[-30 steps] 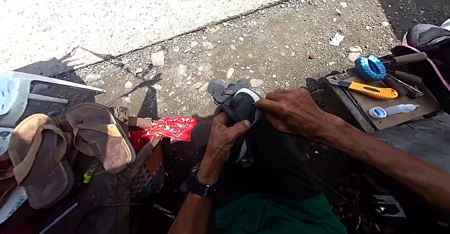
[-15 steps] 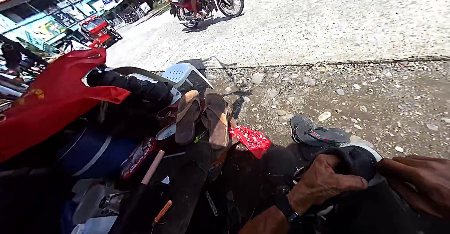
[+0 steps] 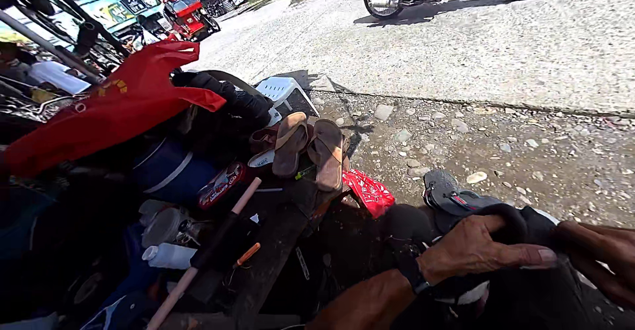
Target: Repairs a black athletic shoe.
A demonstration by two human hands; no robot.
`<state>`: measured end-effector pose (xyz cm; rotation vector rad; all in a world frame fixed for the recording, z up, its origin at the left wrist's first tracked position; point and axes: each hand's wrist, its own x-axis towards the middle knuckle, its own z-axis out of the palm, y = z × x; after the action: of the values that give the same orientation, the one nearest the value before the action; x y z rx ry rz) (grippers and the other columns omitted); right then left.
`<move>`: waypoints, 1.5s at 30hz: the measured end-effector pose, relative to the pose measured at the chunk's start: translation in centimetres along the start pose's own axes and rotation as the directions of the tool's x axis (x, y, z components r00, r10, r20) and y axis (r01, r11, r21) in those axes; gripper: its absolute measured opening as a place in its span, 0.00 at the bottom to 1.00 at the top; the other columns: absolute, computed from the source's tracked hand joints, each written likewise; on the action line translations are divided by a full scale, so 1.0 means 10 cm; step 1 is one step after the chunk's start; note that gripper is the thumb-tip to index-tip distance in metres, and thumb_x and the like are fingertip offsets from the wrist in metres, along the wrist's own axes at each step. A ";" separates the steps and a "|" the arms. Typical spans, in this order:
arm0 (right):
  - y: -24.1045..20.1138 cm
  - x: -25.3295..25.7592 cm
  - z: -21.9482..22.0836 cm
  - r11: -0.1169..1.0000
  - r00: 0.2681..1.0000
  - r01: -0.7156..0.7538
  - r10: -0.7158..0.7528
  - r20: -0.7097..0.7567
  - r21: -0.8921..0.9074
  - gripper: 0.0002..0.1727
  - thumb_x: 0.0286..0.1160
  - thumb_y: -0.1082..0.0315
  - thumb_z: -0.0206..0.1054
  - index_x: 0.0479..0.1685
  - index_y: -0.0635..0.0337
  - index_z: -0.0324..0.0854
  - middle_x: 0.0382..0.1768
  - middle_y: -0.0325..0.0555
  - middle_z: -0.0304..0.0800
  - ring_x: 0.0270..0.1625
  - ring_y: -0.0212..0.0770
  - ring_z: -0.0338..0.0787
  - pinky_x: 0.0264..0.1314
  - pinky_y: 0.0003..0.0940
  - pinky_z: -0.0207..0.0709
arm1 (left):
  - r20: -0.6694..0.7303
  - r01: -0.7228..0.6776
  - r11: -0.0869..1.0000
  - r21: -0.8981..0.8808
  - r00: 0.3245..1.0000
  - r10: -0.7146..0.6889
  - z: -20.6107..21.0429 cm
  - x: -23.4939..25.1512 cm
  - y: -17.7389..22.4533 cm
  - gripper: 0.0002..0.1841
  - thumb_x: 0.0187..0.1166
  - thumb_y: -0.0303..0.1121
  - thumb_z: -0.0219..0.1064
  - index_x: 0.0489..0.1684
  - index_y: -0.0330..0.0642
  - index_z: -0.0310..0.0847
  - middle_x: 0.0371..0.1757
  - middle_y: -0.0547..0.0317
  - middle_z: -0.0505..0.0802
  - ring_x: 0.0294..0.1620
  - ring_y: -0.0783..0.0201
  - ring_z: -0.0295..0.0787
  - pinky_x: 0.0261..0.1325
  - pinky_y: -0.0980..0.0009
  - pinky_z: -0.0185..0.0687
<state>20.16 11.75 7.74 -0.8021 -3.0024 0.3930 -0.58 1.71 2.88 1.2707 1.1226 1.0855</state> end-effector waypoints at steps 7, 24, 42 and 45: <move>-0.07 -0.09 -0.09 0.999 1.000 -0.015 0.016 0.013 -0.050 0.14 0.84 0.67 0.60 0.44 0.72 0.85 0.36 0.69 0.90 0.41 0.72 0.93 0.35 0.66 0.81 | -0.069 -0.020 0.813 0.582 0.995 0.074 -0.39 -0.48 0.39 0.10 0.80 0.31 0.69 0.43 0.32 0.91 0.34 0.47 0.93 0.35 0.56 0.90 0.45 0.55 0.84; -0.05 -0.16 0.01 1.000 0.995 0.022 -0.022 -0.092 -0.003 0.13 0.82 0.66 0.62 0.39 0.70 0.84 0.31 0.66 0.90 0.36 0.68 0.93 0.31 0.63 0.80 | -0.055 -0.162 0.852 0.498 0.975 0.217 0.09 -0.14 0.05 0.09 0.76 0.22 0.64 0.29 0.26 0.88 0.32 0.40 0.91 0.40 0.49 0.91 0.48 0.51 0.84; 0.03 -0.21 0.04 0.994 0.993 0.050 -0.039 -0.107 0.098 0.14 0.80 0.66 0.63 0.35 0.71 0.84 0.28 0.65 0.90 0.31 0.65 0.92 0.29 0.63 0.78 | -0.135 -0.287 0.890 0.355 0.926 0.352 0.25 0.05 -0.23 0.05 0.64 0.16 0.66 0.21 0.24 0.83 0.25 0.41 0.88 0.32 0.53 0.88 0.40 0.57 0.81; 0.03 -0.21 0.04 0.992 0.992 0.047 -0.033 -0.120 0.115 0.14 0.80 0.66 0.64 0.36 0.71 0.84 0.27 0.65 0.90 0.30 0.65 0.92 0.28 0.63 0.78 | -0.121 -0.300 0.881 0.366 0.923 0.364 0.24 0.07 -0.25 0.05 0.64 0.16 0.67 0.19 0.24 0.83 0.24 0.41 0.88 0.31 0.53 0.88 0.39 0.57 0.81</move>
<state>22.07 10.86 7.35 -0.7268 -2.8509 0.4978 1.84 2.01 0.36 1.7133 1.3045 1.3263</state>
